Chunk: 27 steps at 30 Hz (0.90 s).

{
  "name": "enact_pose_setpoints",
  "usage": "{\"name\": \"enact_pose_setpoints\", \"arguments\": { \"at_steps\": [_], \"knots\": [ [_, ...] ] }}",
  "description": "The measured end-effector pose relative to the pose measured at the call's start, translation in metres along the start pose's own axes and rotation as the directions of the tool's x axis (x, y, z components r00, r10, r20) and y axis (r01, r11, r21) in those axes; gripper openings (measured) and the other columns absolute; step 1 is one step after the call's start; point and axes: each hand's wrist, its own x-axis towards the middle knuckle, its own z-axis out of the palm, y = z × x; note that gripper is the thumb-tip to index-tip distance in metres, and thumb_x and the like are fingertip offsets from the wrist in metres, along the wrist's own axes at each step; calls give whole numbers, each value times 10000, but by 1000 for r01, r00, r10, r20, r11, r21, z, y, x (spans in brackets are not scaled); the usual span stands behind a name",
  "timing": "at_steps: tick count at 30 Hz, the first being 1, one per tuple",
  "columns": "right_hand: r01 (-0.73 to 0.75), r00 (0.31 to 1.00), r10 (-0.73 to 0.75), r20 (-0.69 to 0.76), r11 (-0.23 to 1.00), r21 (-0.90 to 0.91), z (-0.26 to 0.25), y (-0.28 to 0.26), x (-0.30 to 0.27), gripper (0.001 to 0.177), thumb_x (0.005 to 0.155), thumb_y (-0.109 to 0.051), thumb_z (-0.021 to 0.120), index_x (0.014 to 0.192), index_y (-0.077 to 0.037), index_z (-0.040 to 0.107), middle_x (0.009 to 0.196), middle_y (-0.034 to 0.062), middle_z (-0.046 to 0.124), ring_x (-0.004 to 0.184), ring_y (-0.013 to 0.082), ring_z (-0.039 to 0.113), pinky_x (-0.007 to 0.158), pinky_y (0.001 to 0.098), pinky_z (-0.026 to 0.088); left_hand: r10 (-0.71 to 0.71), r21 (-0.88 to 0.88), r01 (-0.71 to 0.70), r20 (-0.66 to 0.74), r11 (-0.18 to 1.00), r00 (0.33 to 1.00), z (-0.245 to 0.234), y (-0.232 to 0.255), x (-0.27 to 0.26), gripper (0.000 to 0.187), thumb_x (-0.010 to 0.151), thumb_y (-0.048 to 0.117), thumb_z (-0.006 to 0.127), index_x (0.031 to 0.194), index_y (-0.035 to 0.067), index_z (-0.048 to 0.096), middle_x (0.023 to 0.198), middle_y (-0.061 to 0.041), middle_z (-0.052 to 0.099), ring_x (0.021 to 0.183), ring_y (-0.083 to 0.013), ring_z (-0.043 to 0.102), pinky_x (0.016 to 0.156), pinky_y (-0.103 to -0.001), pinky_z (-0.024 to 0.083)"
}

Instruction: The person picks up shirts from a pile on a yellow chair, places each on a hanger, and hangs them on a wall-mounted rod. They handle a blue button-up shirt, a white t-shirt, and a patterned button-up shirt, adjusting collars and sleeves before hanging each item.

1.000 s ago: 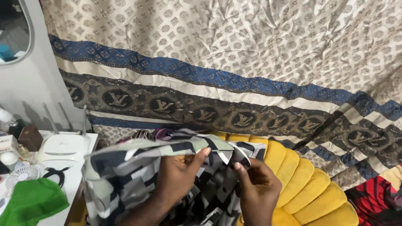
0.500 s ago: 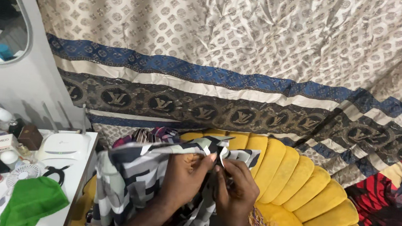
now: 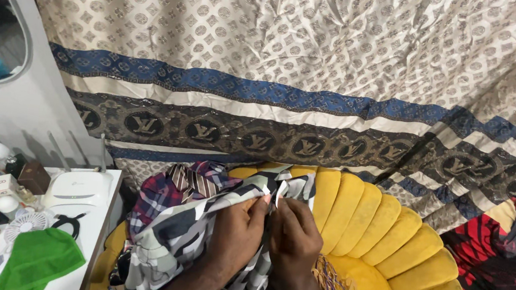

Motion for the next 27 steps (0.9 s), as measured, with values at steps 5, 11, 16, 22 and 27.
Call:
{"name": "enact_pose_setpoints", "arguments": {
  "at_steps": [5, 11, 16, 22, 27],
  "knots": [
    [43, 999, -43, 9, 999, 0, 0, 4, 5, 199, 883, 48, 725, 1081, 38, 718, 1018, 162, 707, 863, 253, 742, 733, 317, 592, -67, 137, 62, 38, 989, 997, -4, 10, 0, 328, 969, 324, 571, 1031, 60, 754, 883, -187, 753, 822, -339, 749, 701, -408, 558],
    [39, 999, -39, 0, 999, -26, 6, 12, 3, 201, 890, 48, 716, 1091, 41, 707, 1041, 175, 703, 889, 272, 746, 746, 327, 598, -225, 164, 205, 121, 965, 967, -3, 8, 2, 401, 982, 407, 508, 1143, 115, 731, 984, -167, 762, 957, -341, 746, 811, -401, 568],
    [80, 997, -81, -4, 991, -109, 11, 17, 2, 211, 891, 49, 703, 1102, 36, 700, 1065, 177, 700, 923, 298, 737, 776, 347, 597, -289, 165, 268, 126, 949, 949, -1, 9, 6, 433, 1006, 447, 471, 1131, 117, 723, 979, -170, 752, 967, -360, 719, 802, -425, 549],
    [114, 993, -109, 39, 983, -144, 13, 15, 3, 256, 857, 39, 725, 1112, 38, 705, 1085, 191, 696, 930, 318, 725, 771, 363, 592, -153, 146, 143, 59, 979, 986, -4, 13, 9, 415, 1001, 403, 481, 1041, 71, 725, 886, -188, 738, 855, -370, 738, 706, -446, 556],
    [180, 983, -168, 68, 952, -247, 20, 12, -1, 333, 821, 36, 717, 1151, 65, 690, 1147, 223, 672, 1009, 357, 701, 815, 395, 596, -90, 182, 85, 21, 980, 996, -3, 12, 15, 404, 1001, 386, 502, 992, 61, 742, 841, -188, 736, 801, -362, 731, 677, -429, 551]
  ]
}}
